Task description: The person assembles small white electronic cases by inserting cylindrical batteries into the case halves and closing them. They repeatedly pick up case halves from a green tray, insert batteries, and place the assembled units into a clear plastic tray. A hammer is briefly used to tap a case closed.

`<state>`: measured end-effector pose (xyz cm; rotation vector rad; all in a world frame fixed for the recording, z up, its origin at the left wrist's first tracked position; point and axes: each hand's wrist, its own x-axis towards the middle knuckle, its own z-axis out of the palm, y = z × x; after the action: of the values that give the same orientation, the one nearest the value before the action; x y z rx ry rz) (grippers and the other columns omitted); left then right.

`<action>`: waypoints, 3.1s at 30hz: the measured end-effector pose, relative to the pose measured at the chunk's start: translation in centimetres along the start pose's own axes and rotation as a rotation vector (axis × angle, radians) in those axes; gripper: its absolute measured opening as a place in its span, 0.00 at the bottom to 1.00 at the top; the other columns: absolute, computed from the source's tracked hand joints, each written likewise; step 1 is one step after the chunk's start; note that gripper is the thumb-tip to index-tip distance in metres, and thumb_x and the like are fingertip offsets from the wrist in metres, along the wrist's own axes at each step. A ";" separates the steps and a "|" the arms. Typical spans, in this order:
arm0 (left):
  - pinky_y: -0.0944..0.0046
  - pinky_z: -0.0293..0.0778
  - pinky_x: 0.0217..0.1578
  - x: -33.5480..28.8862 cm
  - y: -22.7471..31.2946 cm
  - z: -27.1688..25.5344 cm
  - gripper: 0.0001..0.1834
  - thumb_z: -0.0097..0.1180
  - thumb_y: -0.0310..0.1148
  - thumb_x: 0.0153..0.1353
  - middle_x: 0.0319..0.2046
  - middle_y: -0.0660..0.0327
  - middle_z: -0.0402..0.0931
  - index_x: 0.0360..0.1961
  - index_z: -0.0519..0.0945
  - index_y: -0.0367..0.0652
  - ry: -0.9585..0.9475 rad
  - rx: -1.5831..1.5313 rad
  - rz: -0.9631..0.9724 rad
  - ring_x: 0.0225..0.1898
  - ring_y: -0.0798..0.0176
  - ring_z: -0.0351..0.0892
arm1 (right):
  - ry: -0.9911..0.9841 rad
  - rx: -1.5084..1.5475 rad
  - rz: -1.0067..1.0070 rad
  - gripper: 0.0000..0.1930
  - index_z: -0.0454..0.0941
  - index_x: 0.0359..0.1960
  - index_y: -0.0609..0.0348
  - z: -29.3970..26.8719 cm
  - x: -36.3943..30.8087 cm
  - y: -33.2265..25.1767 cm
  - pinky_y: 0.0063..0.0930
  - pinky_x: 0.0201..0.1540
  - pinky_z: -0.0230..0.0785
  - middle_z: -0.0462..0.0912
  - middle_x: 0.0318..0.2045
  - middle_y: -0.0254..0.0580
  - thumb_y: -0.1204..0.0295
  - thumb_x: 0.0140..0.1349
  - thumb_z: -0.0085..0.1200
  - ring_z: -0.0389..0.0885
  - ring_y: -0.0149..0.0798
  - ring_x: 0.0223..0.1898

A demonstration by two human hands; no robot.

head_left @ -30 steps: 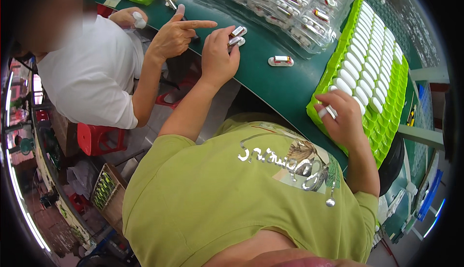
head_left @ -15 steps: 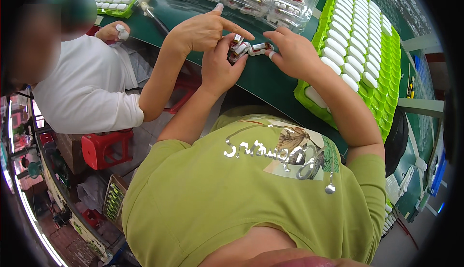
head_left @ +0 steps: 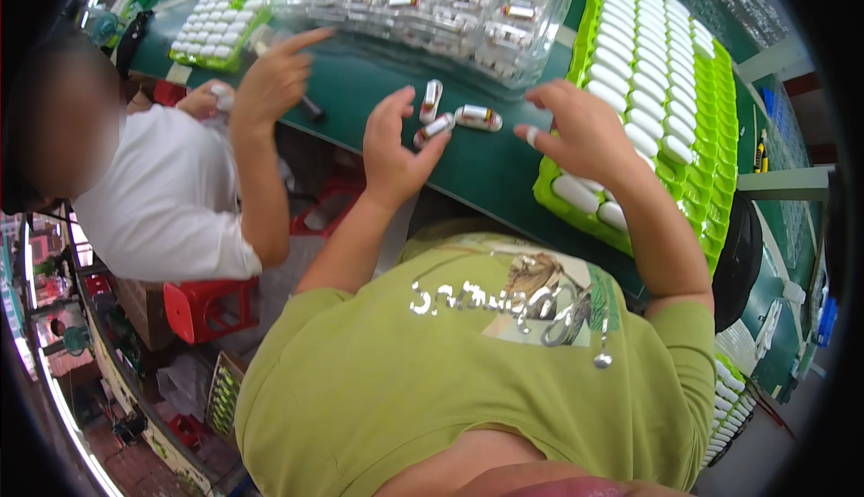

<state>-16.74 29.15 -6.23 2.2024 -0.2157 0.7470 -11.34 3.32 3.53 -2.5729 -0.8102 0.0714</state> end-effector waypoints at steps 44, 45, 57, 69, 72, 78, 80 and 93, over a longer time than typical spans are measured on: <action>0.57 0.76 0.43 -0.4 9.2 8.0 0.19 0.70 0.27 0.49 0.53 0.45 0.73 0.31 0.68 0.44 -0.201 -0.308 0.406 0.43 0.53 0.79 | 0.871 0.369 0.126 0.32 0.61 0.56 0.62 1.2 -13.2 7.2 0.51 0.72 0.43 0.51 0.70 0.62 0.81 0.45 0.56 0.53 0.59 0.70; 0.58 0.76 0.43 -0.6 9.1 8.1 0.19 0.70 0.26 0.49 0.53 0.45 0.73 0.34 0.68 0.44 -0.180 -0.348 0.385 0.42 0.54 0.79 | 0.892 0.377 0.135 0.34 0.60 0.58 0.62 1.0 -13.1 7.0 0.50 0.72 0.42 0.50 0.70 0.62 0.81 0.46 0.57 0.52 0.58 0.71; 0.66 0.74 0.32 0.5 8.1 5.8 0.24 0.65 0.21 0.51 0.57 0.46 0.69 0.47 0.68 0.44 -0.064 -0.455 0.271 0.28 0.66 0.75 | 0.926 0.375 0.198 0.35 0.56 0.64 0.64 2.5 -12.3 8.8 0.48 0.69 0.49 0.52 0.71 0.55 0.83 0.50 0.50 0.53 0.51 0.71; 0.56 0.76 0.44 -1.6 5.7 1.7 0.16 0.64 0.23 0.50 0.47 0.54 0.73 0.38 0.71 0.45 0.005 -0.125 0.297 0.46 0.50 0.77 | 0.799 0.698 0.296 0.31 0.56 0.69 0.65 3.1 -12.7 11.3 0.36 0.60 0.67 0.68 0.60 0.54 0.80 0.62 0.47 0.70 0.45 0.59; 0.53 0.75 0.47 -3.3 5.9 1.1 0.16 0.64 0.25 0.49 0.47 0.55 0.73 0.38 0.71 0.46 -0.026 -0.071 0.275 0.48 0.48 0.76 | 0.785 0.742 0.332 0.28 0.57 0.69 0.64 3.2 -12.5 11.1 0.34 0.61 0.66 0.72 0.57 0.55 0.79 0.67 0.46 0.73 0.44 0.57; 0.54 0.75 0.46 -2.5 5.4 -1.4 0.14 0.64 0.24 0.49 0.44 0.55 0.74 0.35 0.72 0.45 0.134 0.034 0.230 0.47 0.47 0.76 | 0.824 0.710 0.266 0.36 0.56 0.67 0.62 3.6 -12.7 12.5 0.45 0.52 0.70 0.75 0.50 0.57 0.72 0.55 0.53 0.75 0.48 0.49; 0.55 0.75 0.41 -1.0 4.0 -2.3 0.13 0.63 0.24 0.49 0.42 0.55 0.74 0.33 0.72 0.44 0.165 0.052 0.210 0.42 0.50 0.77 | 0.780 0.714 0.271 0.37 0.53 0.69 0.60 3.6 -13.0 13.3 0.48 0.55 0.70 0.73 0.55 0.57 0.76 0.56 0.51 0.74 0.49 0.53; 0.60 0.77 0.38 21.1 -8.5 -4.3 0.14 0.66 0.41 0.50 0.27 0.55 0.83 0.30 0.84 0.41 0.324 0.016 -0.324 0.32 0.59 0.82 | 0.937 0.631 0.293 0.20 0.66 0.55 0.72 3.0 -12.4 12.1 0.27 0.53 0.69 0.59 0.69 0.48 0.84 0.60 0.46 0.74 0.35 0.48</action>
<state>1.76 39.77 2.84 2.0261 0.3031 0.9054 -15.68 -11.23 -5.24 -1.7783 -0.0254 -0.6347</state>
